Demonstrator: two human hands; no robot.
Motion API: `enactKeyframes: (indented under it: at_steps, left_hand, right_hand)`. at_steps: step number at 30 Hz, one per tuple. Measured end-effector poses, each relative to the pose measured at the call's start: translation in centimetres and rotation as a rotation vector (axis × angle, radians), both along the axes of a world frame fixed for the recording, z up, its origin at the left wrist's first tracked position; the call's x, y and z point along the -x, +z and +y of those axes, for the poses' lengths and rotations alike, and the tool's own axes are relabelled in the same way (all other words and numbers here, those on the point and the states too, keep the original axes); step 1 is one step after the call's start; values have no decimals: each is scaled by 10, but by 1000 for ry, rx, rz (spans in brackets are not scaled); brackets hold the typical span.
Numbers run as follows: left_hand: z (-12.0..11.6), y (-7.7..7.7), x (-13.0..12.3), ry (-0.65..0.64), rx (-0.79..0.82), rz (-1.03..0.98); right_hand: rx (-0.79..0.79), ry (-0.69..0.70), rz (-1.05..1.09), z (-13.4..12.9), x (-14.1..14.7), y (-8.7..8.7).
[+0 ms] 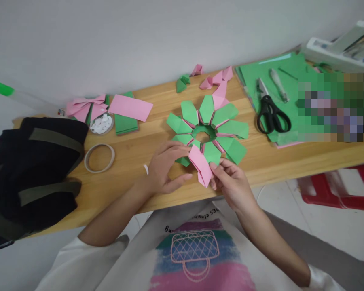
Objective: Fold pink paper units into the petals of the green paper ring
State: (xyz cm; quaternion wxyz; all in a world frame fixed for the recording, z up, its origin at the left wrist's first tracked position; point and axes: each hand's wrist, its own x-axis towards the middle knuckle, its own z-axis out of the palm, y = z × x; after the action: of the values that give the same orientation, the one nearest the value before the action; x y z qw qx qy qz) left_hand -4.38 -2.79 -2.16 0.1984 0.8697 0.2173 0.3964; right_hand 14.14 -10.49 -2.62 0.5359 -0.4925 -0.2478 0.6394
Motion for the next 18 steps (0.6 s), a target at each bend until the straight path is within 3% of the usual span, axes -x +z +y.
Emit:
enactKeyframes:
  at_steps: [5, 18]
  left_hand:
    - [2, 1, -1, -29, -35, 58]
    - [2, 3, -8, 69, 4, -8]
  right_hand:
    - [-4, 5, -3, -1, 1, -2]
    - [35, -34, -13, 1, 2, 2]
